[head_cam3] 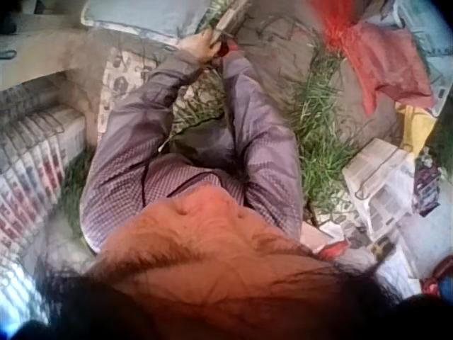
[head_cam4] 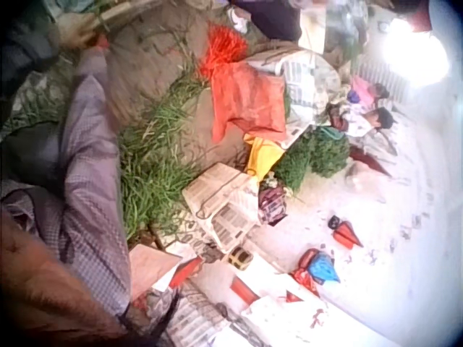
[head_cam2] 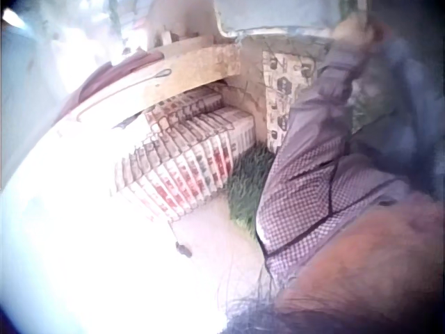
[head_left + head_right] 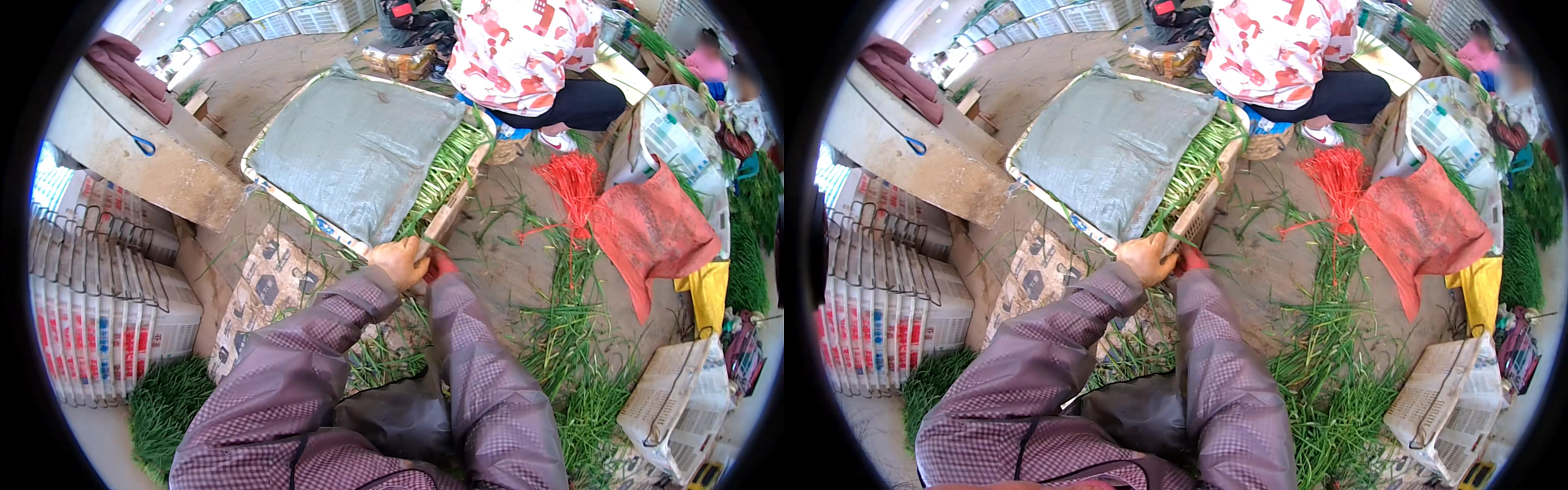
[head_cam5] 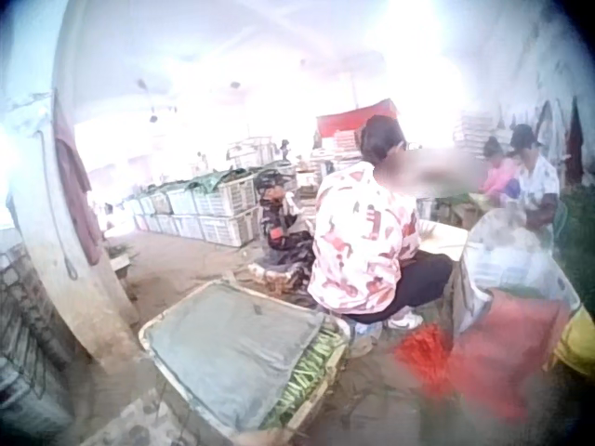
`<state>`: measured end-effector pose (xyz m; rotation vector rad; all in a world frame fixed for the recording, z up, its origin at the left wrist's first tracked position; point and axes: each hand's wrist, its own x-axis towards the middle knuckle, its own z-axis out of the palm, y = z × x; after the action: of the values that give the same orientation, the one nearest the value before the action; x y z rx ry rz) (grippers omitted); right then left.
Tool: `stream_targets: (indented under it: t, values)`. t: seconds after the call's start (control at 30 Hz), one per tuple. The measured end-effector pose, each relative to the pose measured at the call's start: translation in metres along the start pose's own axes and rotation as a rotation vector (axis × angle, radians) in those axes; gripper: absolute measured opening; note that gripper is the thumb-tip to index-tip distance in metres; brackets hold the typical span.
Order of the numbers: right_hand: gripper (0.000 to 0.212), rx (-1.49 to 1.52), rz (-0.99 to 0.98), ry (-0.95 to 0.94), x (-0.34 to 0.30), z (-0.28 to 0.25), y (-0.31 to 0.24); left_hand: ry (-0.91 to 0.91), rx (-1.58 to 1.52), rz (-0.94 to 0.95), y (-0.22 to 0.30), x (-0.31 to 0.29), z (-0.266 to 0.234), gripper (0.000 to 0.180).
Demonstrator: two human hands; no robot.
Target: The person bundles bunches of chives using red rubber bands on a wooden board, then lifts a white plastic crate and places it over a bin of chives.
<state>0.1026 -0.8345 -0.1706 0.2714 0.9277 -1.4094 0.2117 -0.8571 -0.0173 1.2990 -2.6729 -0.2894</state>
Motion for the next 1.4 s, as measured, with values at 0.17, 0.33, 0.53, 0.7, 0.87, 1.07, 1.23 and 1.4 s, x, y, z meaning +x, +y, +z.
stream_targets:
  t: [0.17, 0.33, 0.53, 0.7, 0.87, 1.07, 1.23, 1.4]
  values:
    - [0.035, 0.121, -0.021, -0.198, -0.026, -0.036, -0.015, -0.043, -0.005, -0.018, -0.003, 0.0, 0.001, 0.044]
    - [0.037, -0.005, 0.014, -0.194, -0.082, 0.009, -0.052, -0.076, -0.048, -0.011, -0.011, -0.001, 0.001, 0.046]
    - [0.025, -0.139, -0.166, -0.077, -0.119, 0.037, -0.047, -0.116, 0.007, -0.082, 0.012, -0.016, -0.007, 0.041]
    - [0.021, -0.091, -0.113, -0.107, -0.175, 0.001, -0.04, -0.077, -0.076, -0.061, 0.038, -0.052, 0.011, 0.04]
    - [0.021, -0.249, -0.058, 0.072, -0.235, -0.07, -0.105, -0.267, -0.312, -0.108, 0.148, -0.064, 0.005, 0.037]
    - [0.026, -0.36, -0.137, 0.366, -0.295, -0.167, -0.172, -0.414, -0.593, 0.02, 0.248, -0.081, 0.046, 0.043]
    - [0.031, -0.384, -0.278, 0.603, -0.356, -0.239, -0.171, -0.685, -0.561, 0.366, 0.275, -0.098, 0.038, 0.054]
    - [0.038, -0.286, -0.432, 0.676, -0.393, -0.273, -0.152, -0.544, -0.997, 0.502, 0.206, -0.079, -0.024, 0.047]
